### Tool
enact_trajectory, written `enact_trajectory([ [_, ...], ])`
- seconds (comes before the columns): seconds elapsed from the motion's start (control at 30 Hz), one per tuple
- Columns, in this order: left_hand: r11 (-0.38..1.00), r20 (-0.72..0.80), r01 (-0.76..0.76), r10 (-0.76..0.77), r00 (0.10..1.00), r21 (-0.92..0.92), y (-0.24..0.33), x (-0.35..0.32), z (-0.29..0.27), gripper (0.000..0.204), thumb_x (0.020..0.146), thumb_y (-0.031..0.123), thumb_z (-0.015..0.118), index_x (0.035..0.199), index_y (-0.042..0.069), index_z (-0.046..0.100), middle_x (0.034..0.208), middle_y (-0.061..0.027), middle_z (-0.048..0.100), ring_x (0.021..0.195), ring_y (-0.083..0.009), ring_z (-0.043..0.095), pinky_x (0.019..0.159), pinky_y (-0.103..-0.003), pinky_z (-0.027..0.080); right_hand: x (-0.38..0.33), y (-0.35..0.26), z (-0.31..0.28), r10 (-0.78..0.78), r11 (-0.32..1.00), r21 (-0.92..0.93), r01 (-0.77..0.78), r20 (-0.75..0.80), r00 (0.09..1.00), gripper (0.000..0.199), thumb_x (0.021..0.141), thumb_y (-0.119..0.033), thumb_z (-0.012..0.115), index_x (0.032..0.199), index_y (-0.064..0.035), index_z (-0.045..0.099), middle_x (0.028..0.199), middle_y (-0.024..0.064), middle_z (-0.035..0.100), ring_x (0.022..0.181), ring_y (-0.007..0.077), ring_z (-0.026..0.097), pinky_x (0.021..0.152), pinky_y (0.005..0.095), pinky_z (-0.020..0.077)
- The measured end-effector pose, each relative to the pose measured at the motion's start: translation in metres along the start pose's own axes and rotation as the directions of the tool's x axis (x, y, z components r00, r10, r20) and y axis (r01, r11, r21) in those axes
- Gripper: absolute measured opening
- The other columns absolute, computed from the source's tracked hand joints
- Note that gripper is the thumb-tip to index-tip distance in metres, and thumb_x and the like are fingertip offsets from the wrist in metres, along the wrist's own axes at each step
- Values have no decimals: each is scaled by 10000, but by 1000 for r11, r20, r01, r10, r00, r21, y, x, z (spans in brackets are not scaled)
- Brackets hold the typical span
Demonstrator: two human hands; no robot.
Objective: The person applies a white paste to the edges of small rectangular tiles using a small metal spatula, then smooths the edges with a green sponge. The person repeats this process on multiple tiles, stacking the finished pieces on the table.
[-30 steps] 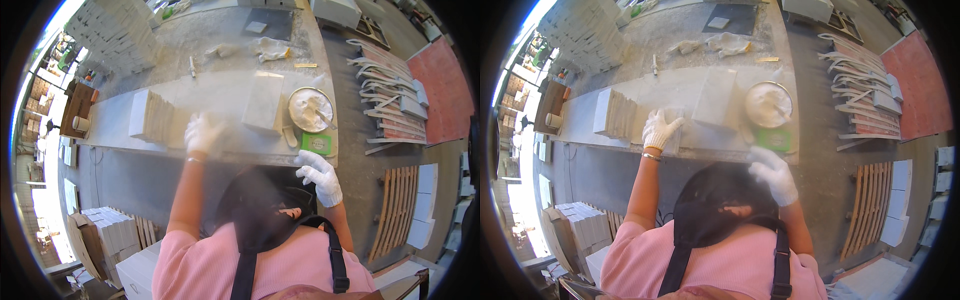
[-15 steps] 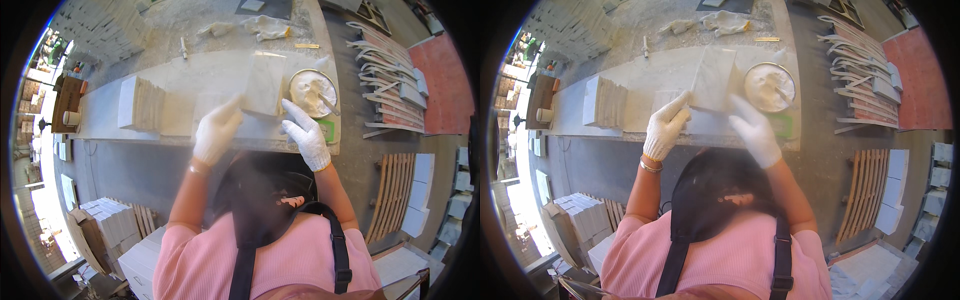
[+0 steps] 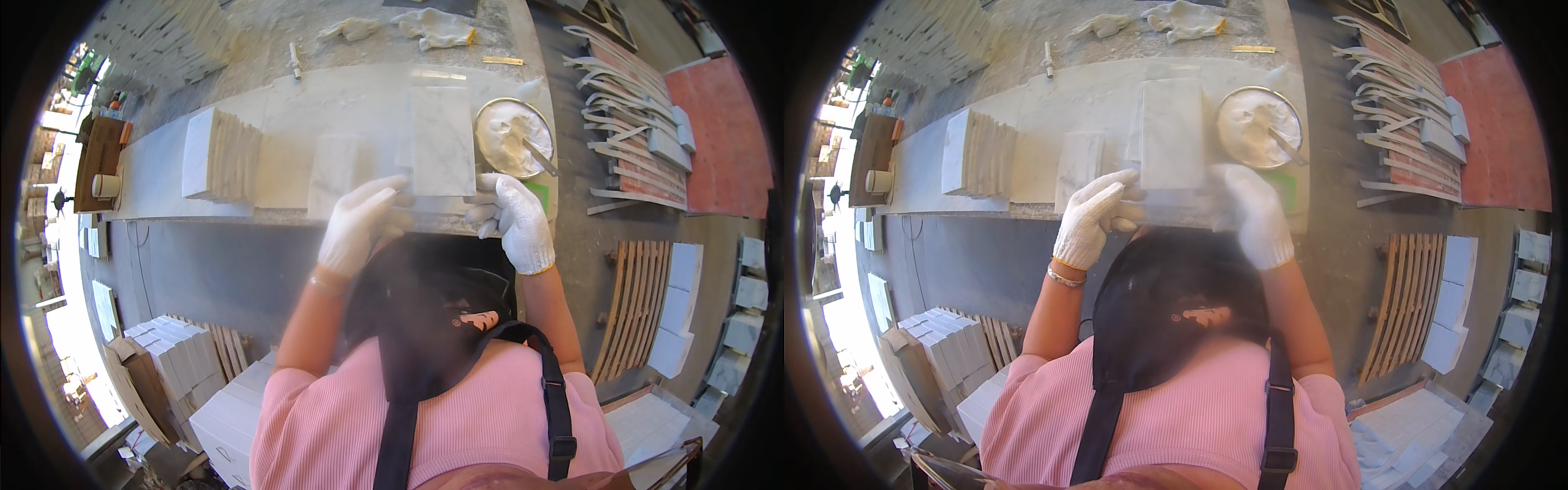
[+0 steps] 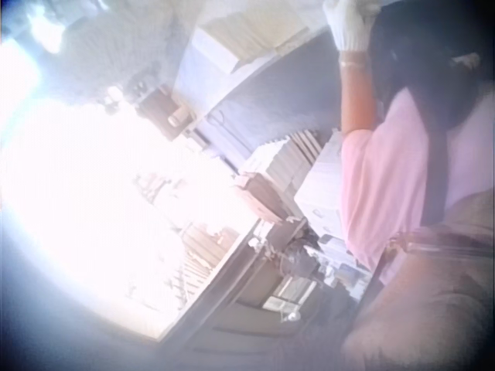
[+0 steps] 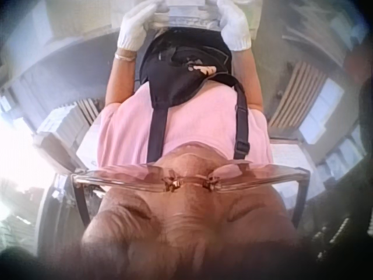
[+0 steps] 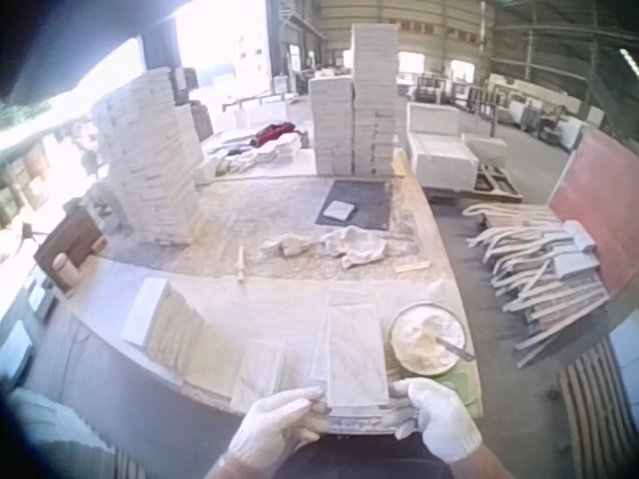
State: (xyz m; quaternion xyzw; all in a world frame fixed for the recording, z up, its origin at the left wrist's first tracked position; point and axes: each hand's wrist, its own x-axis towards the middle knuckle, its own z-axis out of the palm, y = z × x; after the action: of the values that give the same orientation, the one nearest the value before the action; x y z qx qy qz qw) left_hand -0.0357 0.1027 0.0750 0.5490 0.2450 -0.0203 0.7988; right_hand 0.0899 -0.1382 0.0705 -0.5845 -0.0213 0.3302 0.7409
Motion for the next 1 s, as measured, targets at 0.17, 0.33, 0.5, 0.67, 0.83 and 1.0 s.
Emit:
enact_trajectory([
  [0.17,986,-6,37,-38,999,-163,-12,10,3,428,1072,311,600,1315,-37,649,1196,-214,728,935,-301,760,697,-359,623,17,2,6,142,982,-128,-141,3,990,477,1085,-471,554,1104,-4,646,888,125,723,689,189,715,532,285,539],
  [0.33,931,76,163,-146,986,-327,-10,20,12,395,1085,362,591,1201,-10,661,1160,-206,735,901,-291,750,664,-350,605,17,-5,21,40,942,-336,-2,104,994,416,1070,-430,599,1009,-23,658,825,79,694,653,131,660,553,259,517],
  [0.5,952,117,169,-143,983,-253,-7,18,21,484,1059,354,624,1351,-32,616,1197,-185,730,984,-260,732,822,-351,593,2,-8,24,23,942,-335,10,95,995,355,1054,-368,622,1021,-18,669,823,65,692,677,123,651,583,240,490],
  [0.67,1000,192,4,-2,981,-9,-7,9,36,445,992,237,721,1318,-56,646,1185,-69,711,1048,-117,635,947,-299,520,-27,-5,7,185,948,-296,-121,198,963,339,989,-306,721,1107,11,692,885,87,721,705,140,667,621,260,516],
  [0.83,997,316,40,-58,947,63,-13,-3,42,466,928,182,779,1325,-38,669,1188,-54,732,1035,-118,646,932,-302,522,-27,-14,-11,82,951,-309,-16,201,976,415,979,-185,729,1327,35,674,1118,67,741,959,133,677,849,299,544],
  [1.0,992,363,50,-90,927,119,-17,-7,44,521,915,163,785,1375,-40,651,1231,-54,728,1084,-123,642,980,-311,516,1,-30,-24,-243,895,-390,218,-14,970,336,1044,-313,641,1108,0,745,902,41,735,722,103,650,641,234,486],
])
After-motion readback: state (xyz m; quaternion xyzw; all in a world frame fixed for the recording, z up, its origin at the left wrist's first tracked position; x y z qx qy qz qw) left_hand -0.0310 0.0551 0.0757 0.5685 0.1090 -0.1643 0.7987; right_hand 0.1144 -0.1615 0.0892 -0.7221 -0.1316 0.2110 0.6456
